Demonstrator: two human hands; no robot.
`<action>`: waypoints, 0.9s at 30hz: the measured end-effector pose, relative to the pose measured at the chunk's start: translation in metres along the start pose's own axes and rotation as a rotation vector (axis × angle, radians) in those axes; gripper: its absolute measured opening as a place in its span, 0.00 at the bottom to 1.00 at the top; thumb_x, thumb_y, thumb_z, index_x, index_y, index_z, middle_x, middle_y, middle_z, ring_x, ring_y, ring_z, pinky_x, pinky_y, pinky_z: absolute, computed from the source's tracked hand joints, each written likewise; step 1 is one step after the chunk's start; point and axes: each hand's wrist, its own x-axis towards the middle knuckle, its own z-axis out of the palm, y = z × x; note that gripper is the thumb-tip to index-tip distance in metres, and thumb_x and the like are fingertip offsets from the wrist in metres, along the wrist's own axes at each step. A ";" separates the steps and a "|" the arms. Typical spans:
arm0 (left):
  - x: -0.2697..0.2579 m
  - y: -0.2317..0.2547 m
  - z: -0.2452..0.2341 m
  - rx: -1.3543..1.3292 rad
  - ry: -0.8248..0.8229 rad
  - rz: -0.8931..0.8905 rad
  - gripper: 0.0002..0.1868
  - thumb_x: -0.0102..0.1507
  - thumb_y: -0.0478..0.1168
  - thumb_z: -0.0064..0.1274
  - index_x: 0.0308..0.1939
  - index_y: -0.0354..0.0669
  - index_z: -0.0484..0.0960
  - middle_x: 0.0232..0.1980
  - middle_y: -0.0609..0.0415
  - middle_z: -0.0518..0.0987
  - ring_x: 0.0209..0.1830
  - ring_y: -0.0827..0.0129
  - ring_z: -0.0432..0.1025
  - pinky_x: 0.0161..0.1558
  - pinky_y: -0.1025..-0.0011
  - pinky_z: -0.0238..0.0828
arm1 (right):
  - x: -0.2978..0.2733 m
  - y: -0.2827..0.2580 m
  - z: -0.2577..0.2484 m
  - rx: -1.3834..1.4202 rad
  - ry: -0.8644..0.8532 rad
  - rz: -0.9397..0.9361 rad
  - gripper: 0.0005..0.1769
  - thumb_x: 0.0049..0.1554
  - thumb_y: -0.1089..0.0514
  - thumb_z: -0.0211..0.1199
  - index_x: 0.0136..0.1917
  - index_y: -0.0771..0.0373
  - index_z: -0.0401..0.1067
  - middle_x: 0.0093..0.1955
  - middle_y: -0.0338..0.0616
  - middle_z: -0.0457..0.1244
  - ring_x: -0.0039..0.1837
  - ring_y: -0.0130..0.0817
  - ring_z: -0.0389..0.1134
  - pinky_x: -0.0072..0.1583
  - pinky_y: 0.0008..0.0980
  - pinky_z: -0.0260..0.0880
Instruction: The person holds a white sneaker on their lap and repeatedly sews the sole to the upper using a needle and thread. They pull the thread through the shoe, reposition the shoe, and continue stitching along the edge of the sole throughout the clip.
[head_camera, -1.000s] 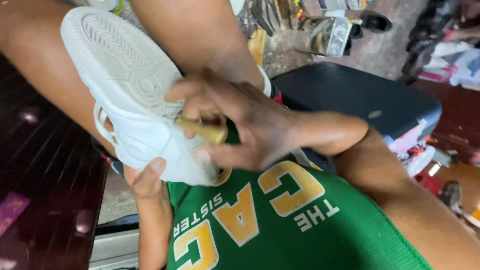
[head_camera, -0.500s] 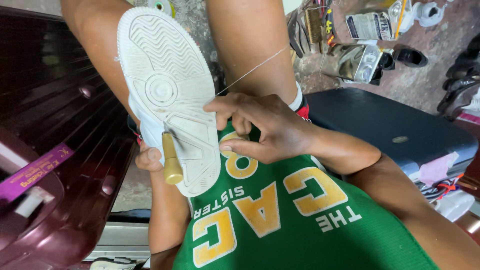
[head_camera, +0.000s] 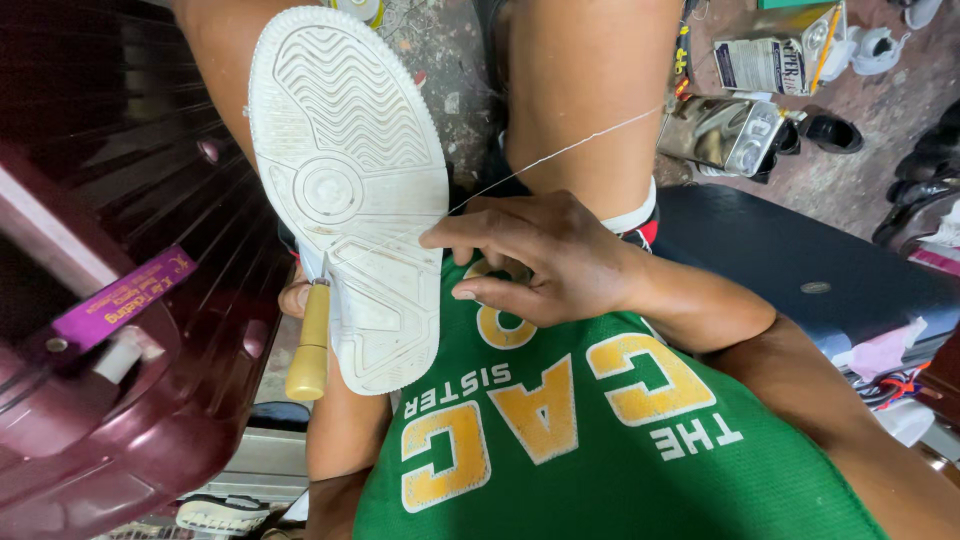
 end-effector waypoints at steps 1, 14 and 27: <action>0.003 0.002 0.000 -0.008 -0.008 -0.003 0.55 0.52 0.46 0.61 0.78 0.25 0.56 0.68 0.33 0.71 0.66 0.47 0.70 0.71 0.57 0.66 | 0.002 0.000 0.002 0.001 -0.003 -0.020 0.28 0.58 0.62 0.73 0.69 0.62 0.68 0.54 0.45 0.69 0.40 0.23 0.71 0.41 0.22 0.71; 0.018 0.016 -0.027 0.031 -0.059 -0.061 0.52 0.54 0.43 0.61 0.78 0.24 0.57 0.70 0.35 0.72 0.68 0.48 0.70 0.73 0.58 0.64 | 0.012 -0.018 -0.008 -0.143 -0.015 0.142 0.32 0.53 0.54 0.76 0.68 0.62 0.71 0.45 0.43 0.68 0.37 0.28 0.65 0.40 0.30 0.68; 0.031 0.014 0.065 1.040 -0.223 -0.068 0.23 0.64 0.30 0.54 0.64 0.29 0.74 0.60 0.44 0.79 0.59 0.62 0.73 0.65 0.69 0.68 | -0.002 -0.028 -0.053 -0.515 0.068 0.317 0.23 0.60 0.51 0.69 0.65 0.61 0.72 0.54 0.47 0.70 0.53 0.44 0.73 0.52 0.37 0.71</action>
